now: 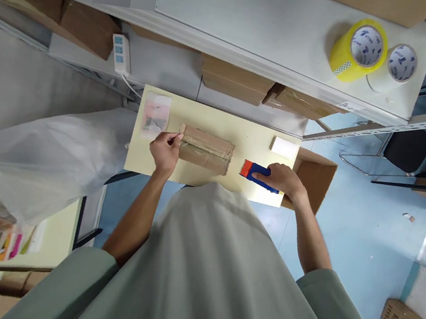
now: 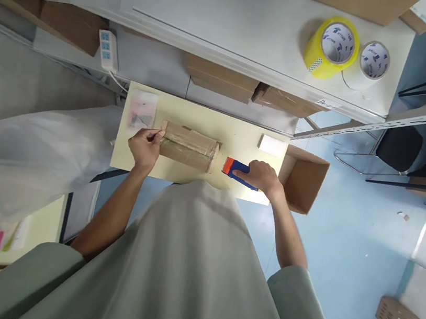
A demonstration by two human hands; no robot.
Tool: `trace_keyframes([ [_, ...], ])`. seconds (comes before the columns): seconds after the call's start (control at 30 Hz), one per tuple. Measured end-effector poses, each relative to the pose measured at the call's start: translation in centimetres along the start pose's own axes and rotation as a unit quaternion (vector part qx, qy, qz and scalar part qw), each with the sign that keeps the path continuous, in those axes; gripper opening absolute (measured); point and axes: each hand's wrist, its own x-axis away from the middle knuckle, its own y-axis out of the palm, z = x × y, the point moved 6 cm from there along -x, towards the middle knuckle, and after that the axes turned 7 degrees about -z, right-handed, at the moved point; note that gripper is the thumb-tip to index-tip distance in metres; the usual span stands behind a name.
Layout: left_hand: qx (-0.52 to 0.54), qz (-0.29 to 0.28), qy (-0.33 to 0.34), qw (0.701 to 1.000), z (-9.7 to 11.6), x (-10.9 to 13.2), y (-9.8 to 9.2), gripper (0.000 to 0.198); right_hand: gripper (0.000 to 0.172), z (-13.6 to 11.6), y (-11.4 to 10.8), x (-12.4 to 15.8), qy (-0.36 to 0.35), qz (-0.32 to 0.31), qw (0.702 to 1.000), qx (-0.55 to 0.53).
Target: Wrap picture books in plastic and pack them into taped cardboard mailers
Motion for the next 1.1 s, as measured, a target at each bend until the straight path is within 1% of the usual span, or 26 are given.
trace_keyframes([
  [0.13, -0.008, -0.011, 0.007, 1.0, 0.2, 0.6, 0.2, 0.027, 0.052, -2.2, 1.5, -1.9, 0.021, 0.017, 0.998, 0.049],
  [0.27, -0.02, -0.006, 0.022, 1.0, 0.7, 1.6, 0.1, 0.029, 0.049, -4.4, 3.0, -2.5, 0.023, 0.032, 0.997, 0.064],
  [0.4, -0.03, -0.006, 0.026, 0.999, 0.6, 1.9, 0.0, 0.024, 0.047, -6.2, 4.8, -3.0, 0.033, 0.087, 0.993, 0.074],
  [0.5, -0.03, -0.007, 0.028, 0.999, 0.4, 1.7, -0.2, 0.021, 0.045, -7.1, 6.4, -4.2, 0.05, 0.125, 0.987, 0.09],
  [0.6, -0.026, -0.005, 0.028, 0.999, 0.2, 1.7, -0.5, 0.019, 0.046, -7.2, 7.7, -5.3, 0.06, 0.129, 0.987, 0.078],
  [0.67, -0.024, -0.01, 0.024, 0.999, 0.0, 1.8, -0.8, 0.017, 0.048, -6.5, 7.8, -5.2, 0.076, 0.131, 0.987, 0.063],
  [0.73, -0.019, -0.021, 0.025, 0.999, 0.0, 1.8, -1.1, 0.014, 0.049, -5.6, 7.2, -4.4, 0.091, 0.144, 0.984, 0.049],
  [0.8, -0.015, -0.025, 0.039, 0.999, 0.6, 1.7, -1.6, 0.016, 0.05, -4.7, 5.8, -2.9, 0.099, 0.168, 0.98, 0.033],
  [0.87, -0.01, -0.016, 0.068, 0.998, 2.0, 1.4, -2.3, 0.021, 0.051, -4.3, 4.0, -0.8, 0.101, 0.196, 0.975, 0.016],
  [0.93, 0.004, -0.013, 0.112, 0.994, 4.5, 0.9, -3.0, 0.022, 0.053, -4.4, 1.8, 1.5, 0.099, 0.223, 0.97, -0.001],
  [1.0, 0.033, -0.029, 0.172, 0.984, 8.3, 0.3, -3.6, 0.022, 0.056, -5.1, -0.7, 3.7, 0.085, 0.261, 0.961, -0.014],
  [1.1, 0.072, -0.069, 0.276, 0.956, 15.2, -0.6, -4.5, 0.024, 0.06, -6.9, -5.1, 6.2, 0.036, 0.341, 0.939, -0.017],
])
